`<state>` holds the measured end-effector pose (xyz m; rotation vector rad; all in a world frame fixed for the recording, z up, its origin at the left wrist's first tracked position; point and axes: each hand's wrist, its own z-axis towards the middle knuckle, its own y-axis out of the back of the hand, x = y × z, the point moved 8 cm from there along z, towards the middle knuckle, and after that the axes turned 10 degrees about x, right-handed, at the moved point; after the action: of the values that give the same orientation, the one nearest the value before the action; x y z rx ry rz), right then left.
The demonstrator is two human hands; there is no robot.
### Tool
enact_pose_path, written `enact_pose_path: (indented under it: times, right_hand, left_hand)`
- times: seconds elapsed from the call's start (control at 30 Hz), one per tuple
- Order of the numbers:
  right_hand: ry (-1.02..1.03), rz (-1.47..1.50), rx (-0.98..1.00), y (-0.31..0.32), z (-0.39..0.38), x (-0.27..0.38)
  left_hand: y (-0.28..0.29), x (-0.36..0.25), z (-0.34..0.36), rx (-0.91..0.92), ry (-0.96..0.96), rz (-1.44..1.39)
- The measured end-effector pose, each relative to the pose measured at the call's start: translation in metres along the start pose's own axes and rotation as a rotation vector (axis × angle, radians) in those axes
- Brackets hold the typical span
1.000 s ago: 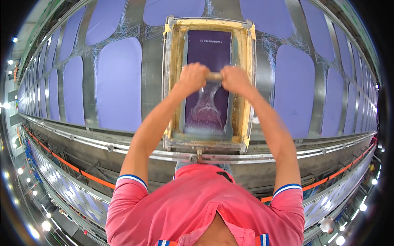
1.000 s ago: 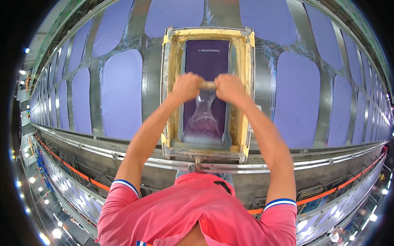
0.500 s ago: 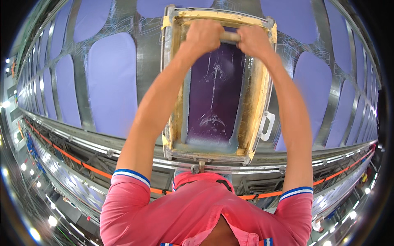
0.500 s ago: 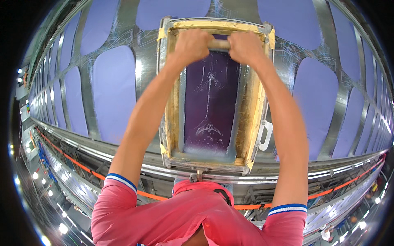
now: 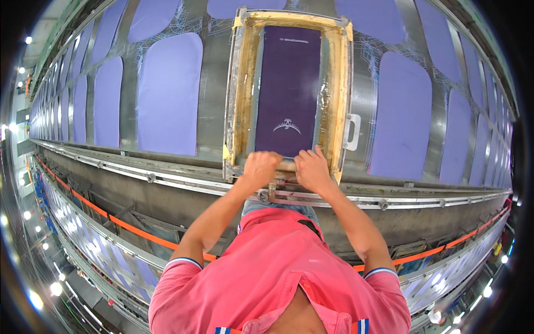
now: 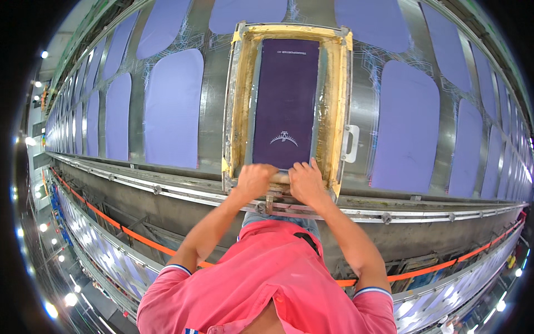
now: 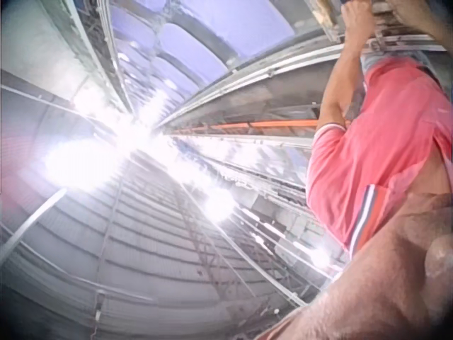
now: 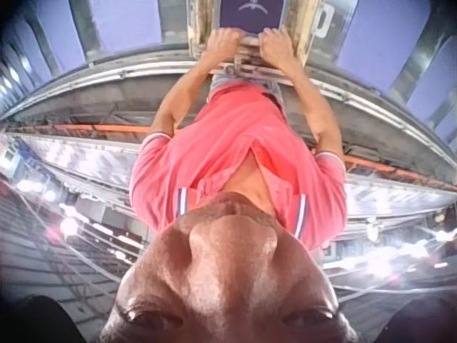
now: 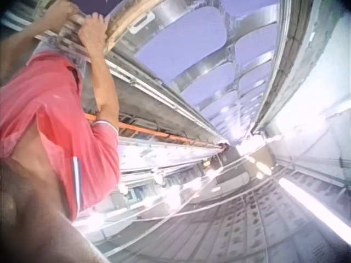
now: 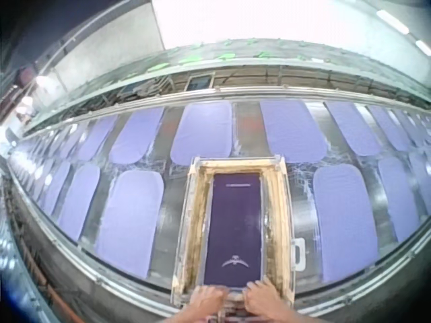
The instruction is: The person repeatedly uses a squeegee to pull a viscous substance across a screen-printing frame placed over a purple surface. The person moves the frame along a rail and repeats the squeegee strokes multiple times.
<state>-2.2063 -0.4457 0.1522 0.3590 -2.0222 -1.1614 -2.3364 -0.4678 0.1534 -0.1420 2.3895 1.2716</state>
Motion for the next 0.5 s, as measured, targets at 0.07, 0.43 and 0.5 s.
enact_pose_path:
  times: [0.07,0.43,0.5]
  right_hand:
    - [-0.029,-0.016,0.101,0.009,0.027,-0.017]
    - [-0.209,-0.083,0.119,0.202,0.284,-0.210]
    - [-0.191,-0.138,0.098,0.220,0.314,-0.234]
  left_hand:
    - [0.021,0.009,0.025,0.055,0.035,0.054]
    - [0.244,0.085,0.310,-0.125,0.041,0.226]
    - [0.269,0.091,0.344,-0.172,0.014,0.238]
